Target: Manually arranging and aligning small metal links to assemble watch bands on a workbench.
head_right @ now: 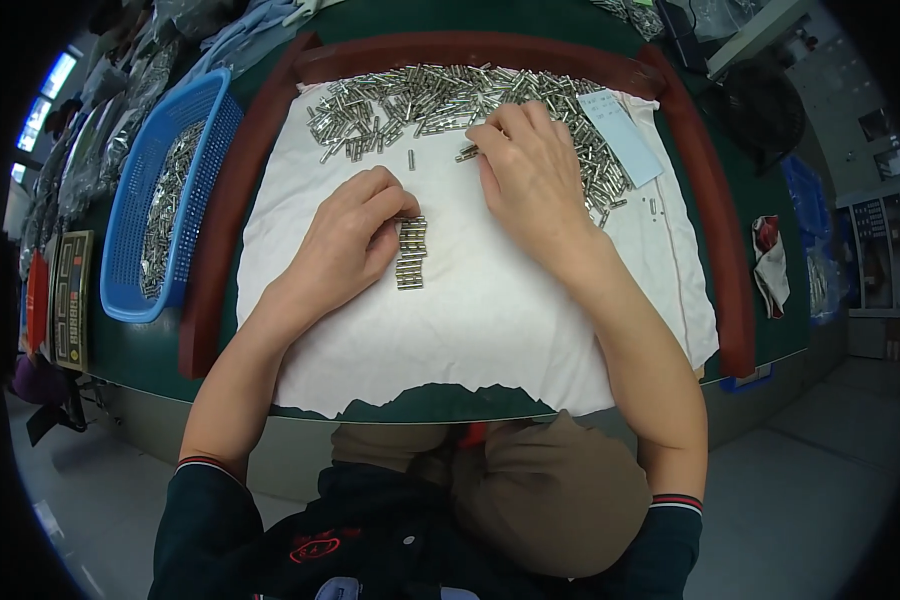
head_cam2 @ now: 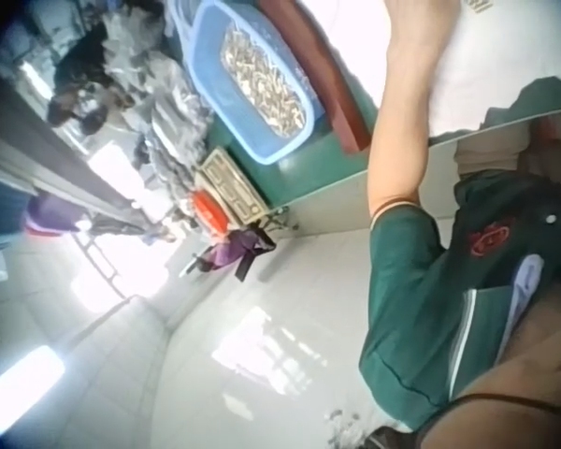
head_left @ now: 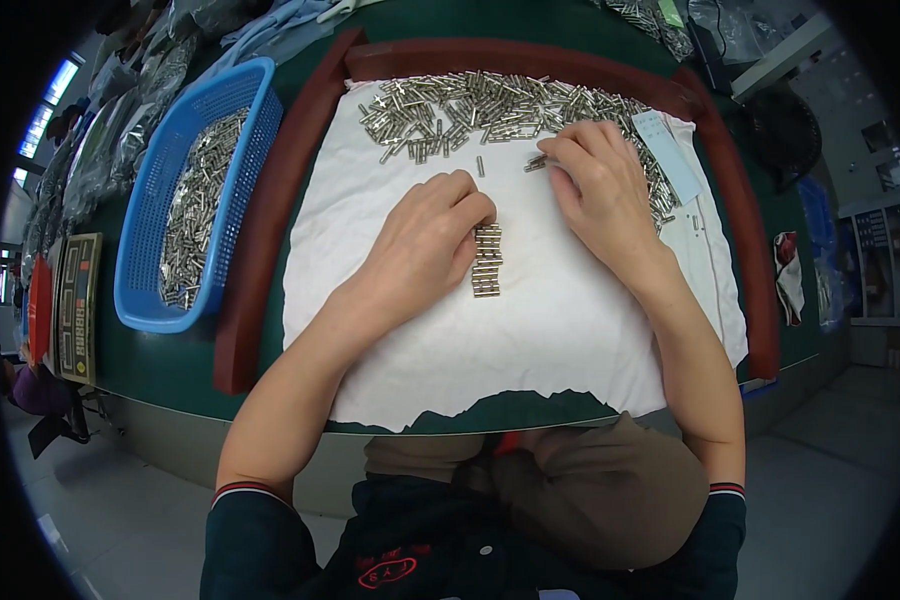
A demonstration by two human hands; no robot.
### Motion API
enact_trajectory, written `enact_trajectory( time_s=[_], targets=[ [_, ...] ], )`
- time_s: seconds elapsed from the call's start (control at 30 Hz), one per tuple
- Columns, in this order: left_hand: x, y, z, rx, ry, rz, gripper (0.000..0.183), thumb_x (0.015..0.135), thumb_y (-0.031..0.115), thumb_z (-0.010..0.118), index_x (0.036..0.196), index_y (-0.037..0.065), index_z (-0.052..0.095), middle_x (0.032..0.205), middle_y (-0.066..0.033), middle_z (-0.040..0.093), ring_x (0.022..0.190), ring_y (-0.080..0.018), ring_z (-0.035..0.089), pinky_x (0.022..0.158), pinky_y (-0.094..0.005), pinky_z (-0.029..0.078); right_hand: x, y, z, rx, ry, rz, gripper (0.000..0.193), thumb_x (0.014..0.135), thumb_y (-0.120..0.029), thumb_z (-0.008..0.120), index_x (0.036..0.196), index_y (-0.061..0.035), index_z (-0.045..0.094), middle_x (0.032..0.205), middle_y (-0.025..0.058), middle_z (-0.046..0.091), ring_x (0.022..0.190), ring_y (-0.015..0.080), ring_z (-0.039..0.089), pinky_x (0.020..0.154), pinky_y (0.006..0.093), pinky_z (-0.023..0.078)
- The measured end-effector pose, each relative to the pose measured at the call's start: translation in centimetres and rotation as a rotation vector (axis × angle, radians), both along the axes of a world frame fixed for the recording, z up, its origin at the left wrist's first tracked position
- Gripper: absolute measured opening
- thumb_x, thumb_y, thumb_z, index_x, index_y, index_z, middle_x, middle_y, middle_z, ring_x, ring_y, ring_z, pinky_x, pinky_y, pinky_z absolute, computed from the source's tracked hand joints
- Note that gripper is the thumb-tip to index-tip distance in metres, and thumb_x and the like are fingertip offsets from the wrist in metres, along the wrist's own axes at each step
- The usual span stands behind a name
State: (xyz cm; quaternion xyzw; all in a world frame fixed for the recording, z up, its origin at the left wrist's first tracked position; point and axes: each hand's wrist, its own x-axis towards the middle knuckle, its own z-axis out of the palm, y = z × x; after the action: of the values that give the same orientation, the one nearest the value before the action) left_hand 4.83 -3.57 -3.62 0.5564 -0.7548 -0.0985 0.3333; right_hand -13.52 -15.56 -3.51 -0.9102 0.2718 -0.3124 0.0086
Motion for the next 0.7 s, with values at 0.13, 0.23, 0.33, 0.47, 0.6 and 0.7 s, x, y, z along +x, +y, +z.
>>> enact_trajectory(
  time_s=[0.13,0.23,0.33,0.47,0.6,0.7],
  targets=[
    [-0.1,-0.1,0.0,0.007,0.028,-0.012,0.019,0.073,-0.010,0.054,0.089,-0.001,0.061,0.088,-0.0130,0.056,0.083,-0.0304,0.058,0.072,-0.0398,0.047,0.5,-0.5,-0.8,0.000,0.042,0.042,0.013,0.081,-0.006,0.068,0.094,-0.0040,0.070,0.092,0.0073,0.061,0.094,0.0263,0.055,0.083,0.0389,0.044],
    [-0.1,-0.1,0.1,0.000,0.030,-0.018,0.019,0.073,-0.010,0.054,0.088,-0.001,0.061,0.087,-0.0132,0.056,0.083,-0.0304,0.058,0.072,-0.0397,0.047,1.2,-0.3,-0.9,0.066,0.036,0.035,0.011,0.080,-0.007,0.069,0.089,-0.0035,0.071,0.092,0.0080,0.062,0.094,0.0264,0.055,0.082,0.0396,0.044],
    [0.0,-0.1,0.1,0.010,0.040,-0.012,0.021,0.072,-0.010,0.053,0.089,-0.001,0.061,0.087,-0.0133,0.057,0.083,-0.0303,0.058,0.072,-0.0392,0.048,2.1,0.3,-1.0,0.073,0.018,0.048,0.009,0.079,-0.008,0.069,0.087,-0.0034,0.071,0.090,0.0089,0.062,0.092,0.0268,0.056,0.083,0.0404,0.045],
    [0.4,-0.4,-0.1,0.001,0.050,0.036,0.022,0.072,-0.011,0.052,0.089,-0.002,0.062,0.087,-0.0134,0.059,0.081,-0.0292,0.060,0.069,-0.0376,0.049,3.5,0.0,-0.6,0.051,0.056,0.057,0.005,0.077,-0.006,0.069,0.082,-0.0037,0.070,0.086,0.0092,0.063,0.091,0.0284,0.058,0.082,0.0409,0.046],
    [1.5,-0.5,-0.3,-0.017,0.084,0.181,0.023,0.073,-0.012,0.051,0.090,-0.003,0.063,0.084,-0.0136,0.060,0.074,-0.0265,0.061,0.066,-0.0346,0.049,3.5,-0.7,1.0,0.224,0.136,0.232,0.007,0.078,-0.005,0.068,0.085,-0.0053,0.070,0.087,0.0077,0.066,0.095,0.0283,0.059,0.085,0.0405,0.047],
    [1.8,-0.7,-0.3,-0.025,0.106,0.223,0.022,0.074,-0.012,0.051,0.091,-0.004,0.063,0.083,-0.0136,0.059,0.072,-0.0252,0.061,0.065,-0.0332,0.049,3.9,-1.3,1.8,0.353,0.123,0.334,0.009,0.080,-0.004,0.066,0.089,-0.0026,0.069,0.087,0.0080,0.064,0.091,0.0276,0.059,0.083,0.0406,0.047]
  ],
)
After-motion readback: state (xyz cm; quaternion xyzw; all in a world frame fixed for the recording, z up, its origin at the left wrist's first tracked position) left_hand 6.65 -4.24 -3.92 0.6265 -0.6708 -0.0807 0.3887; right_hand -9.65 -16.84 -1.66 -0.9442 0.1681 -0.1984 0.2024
